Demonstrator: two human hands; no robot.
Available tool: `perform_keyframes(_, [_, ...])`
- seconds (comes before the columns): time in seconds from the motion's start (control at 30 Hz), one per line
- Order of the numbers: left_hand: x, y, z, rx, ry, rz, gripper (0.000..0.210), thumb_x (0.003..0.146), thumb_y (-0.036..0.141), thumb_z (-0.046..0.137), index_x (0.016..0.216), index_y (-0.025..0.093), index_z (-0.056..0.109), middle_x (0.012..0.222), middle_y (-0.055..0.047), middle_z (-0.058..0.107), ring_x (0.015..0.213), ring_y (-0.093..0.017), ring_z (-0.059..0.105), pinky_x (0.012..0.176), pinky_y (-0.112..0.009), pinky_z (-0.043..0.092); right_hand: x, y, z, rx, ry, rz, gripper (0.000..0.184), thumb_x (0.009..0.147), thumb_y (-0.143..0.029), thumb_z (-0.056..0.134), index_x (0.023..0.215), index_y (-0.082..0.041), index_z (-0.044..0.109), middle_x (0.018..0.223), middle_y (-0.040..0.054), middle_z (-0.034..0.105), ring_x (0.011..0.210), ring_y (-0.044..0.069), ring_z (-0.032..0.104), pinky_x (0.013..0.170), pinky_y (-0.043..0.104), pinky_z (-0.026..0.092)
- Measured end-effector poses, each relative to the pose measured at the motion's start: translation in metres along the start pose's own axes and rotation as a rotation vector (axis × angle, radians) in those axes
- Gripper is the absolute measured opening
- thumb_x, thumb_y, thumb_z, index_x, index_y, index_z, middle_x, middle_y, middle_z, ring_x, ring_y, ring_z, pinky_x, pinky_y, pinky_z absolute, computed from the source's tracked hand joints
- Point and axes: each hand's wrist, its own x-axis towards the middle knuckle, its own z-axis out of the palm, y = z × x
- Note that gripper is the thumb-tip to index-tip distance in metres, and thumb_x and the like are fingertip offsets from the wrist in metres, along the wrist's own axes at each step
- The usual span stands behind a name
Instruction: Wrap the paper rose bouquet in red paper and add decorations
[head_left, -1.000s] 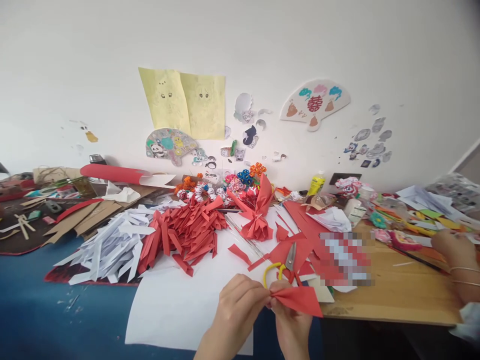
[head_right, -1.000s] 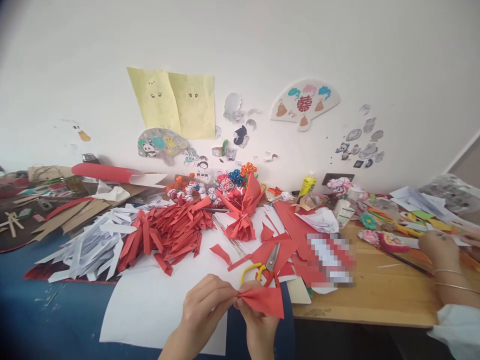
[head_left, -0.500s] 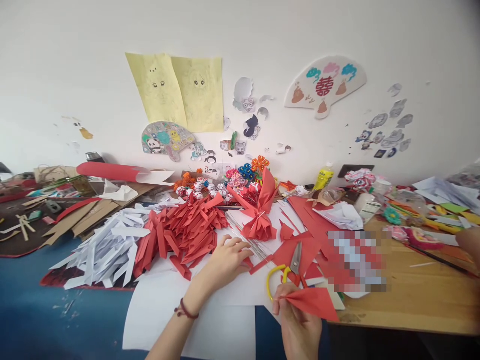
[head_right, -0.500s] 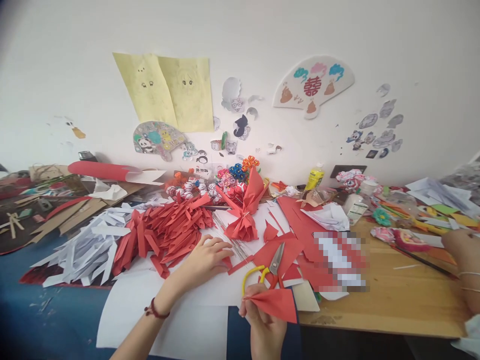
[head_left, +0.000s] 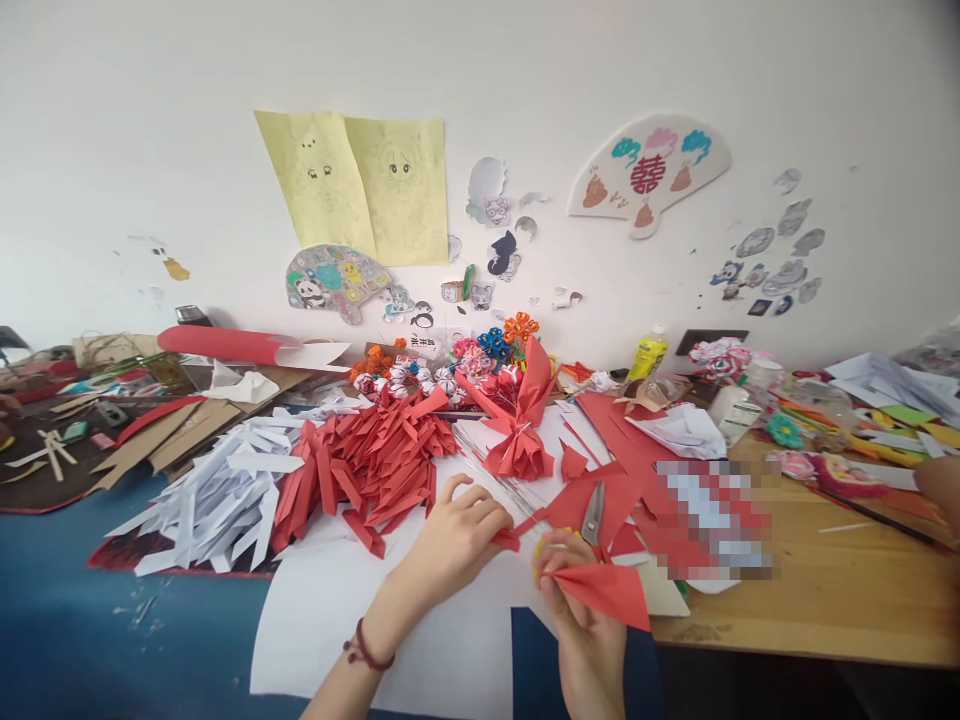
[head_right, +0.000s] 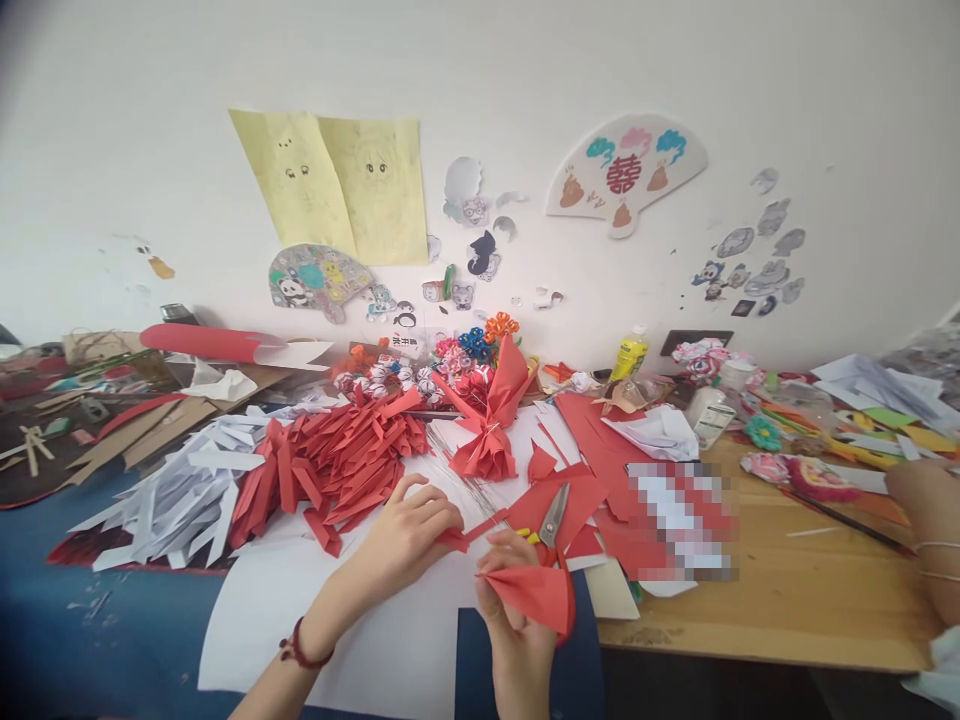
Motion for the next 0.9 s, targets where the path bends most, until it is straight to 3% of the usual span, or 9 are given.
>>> perform_keyframes(0.1, [-0.004, 0.021, -0.018, -0.016, 0.108, 0.053, 0.006, 0.1, 0.024, 0.058, 0.097, 0.019, 0.058, 0.086, 0.0, 0.072, 0.084, -0.018, 0.062, 0.092, -0.039, 0.034, 0.0, -0.001, 0.004, 0.007, -0.031, -0.044, 0.02, 0.085, -0.036, 0.075, 0.077, -0.022, 0.064, 0.108, 0.007, 0.06, 0.089, 0.02, 0.056, 0.087, 0.039, 0.048])
perform_keyframes(0.2, [-0.006, 0.038, -0.033, -0.059, 0.183, 0.077, 0.005, 0.1, 0.022, 0.056, 0.097, 0.018, 0.057, 0.086, 0.001, 0.072, 0.079, -0.016, 0.062, 0.083, -0.035, 0.035, -0.002, -0.003, 0.009, 0.079, -0.03, -0.127, 0.018, 0.085, -0.033, 0.075, 0.076, -0.021, 0.064, 0.097, 0.0047, 0.061, 0.08, 0.017, 0.055, 0.071, 0.031, 0.05])
perform_keyframes(0.3, [-0.01, 0.049, -0.04, -0.114, 0.21, 0.099, 0.004, 0.101, 0.019, 0.053, 0.098, 0.018, 0.056, 0.085, -0.001, 0.071, 0.074, -0.016, 0.059, 0.073, -0.033, 0.036, -0.008, -0.007, 0.017, 0.209, -0.023, -0.153, 0.015, 0.085, -0.029, 0.075, 0.078, -0.022, 0.065, 0.09, 0.0024, 0.06, 0.063, 0.011, 0.051, 0.051, 0.023, 0.044])
perform_keyframes(0.43, [-0.015, 0.059, -0.047, -0.159, 0.209, 0.065, 0.004, 0.1, 0.021, 0.056, 0.1, 0.018, 0.056, 0.086, -0.002, 0.07, 0.07, -0.016, 0.056, 0.067, -0.031, 0.037, -0.017, -0.012, 0.026, 0.301, 0.032, -0.176, 0.012, 0.083, -0.026, 0.077, 0.078, -0.02, 0.068, 0.079, 0.0008, 0.06, 0.056, 0.009, 0.049, 0.047, 0.021, 0.043])
perform_keyframes(0.57, [-0.02, 0.072, -0.064, -0.21, 0.149, 0.024, 0.015, 0.098, 0.022, 0.06, 0.112, 0.019, 0.055, 0.1, -0.002, 0.072, 0.08, -0.018, 0.059, 0.073, -0.032, 0.042, -0.025, -0.017, 0.029, 0.304, 0.127, -0.228, 0.014, 0.081, -0.024, 0.08, 0.076, -0.019, 0.068, 0.075, 0.0007, 0.061, 0.058, 0.01, 0.051, 0.048, 0.022, 0.044])
perform_keyframes(0.7, [-0.029, 0.08, -0.084, -0.297, 0.068, -0.075, 0.053, 0.087, 0.036, 0.074, 0.132, 0.025, 0.049, 0.123, -0.005, 0.068, 0.105, -0.022, 0.062, 0.092, -0.034, 0.046, -0.029, -0.024, 0.03, 0.278, 0.164, -0.262, 0.015, 0.08, -0.025, 0.081, 0.076, -0.019, 0.068, 0.075, -0.0003, 0.061, 0.057, 0.01, 0.052, 0.049, 0.022, 0.044])
perform_keyframes(0.77, [-0.036, 0.08, -0.087, -0.343, 0.091, -0.14, 0.065, 0.082, 0.042, 0.078, 0.137, 0.029, 0.047, 0.128, -0.005, 0.066, 0.114, -0.024, 0.061, 0.098, -0.035, 0.046, -0.029, -0.025, 0.029, 0.261, 0.17, -0.315, 0.015, 0.082, -0.026, 0.079, 0.075, -0.019, 0.066, 0.075, -0.0006, 0.061, 0.056, 0.01, 0.05, 0.049, 0.022, 0.043])
perform_keyframes(0.9, [-0.052, 0.08, -0.076, -0.482, 0.229, -0.304, 0.061, 0.082, 0.041, 0.079, 0.134, 0.035, 0.05, 0.129, -0.003, 0.067, 0.117, -0.023, 0.063, 0.098, -0.032, 0.049, -0.027, -0.02, 0.026, 0.203, 0.191, -0.484, 0.013, 0.083, -0.022, 0.076, 0.077, -0.02, 0.064, 0.077, 0.0011, 0.063, 0.062, 0.013, 0.053, 0.049, 0.023, 0.042])
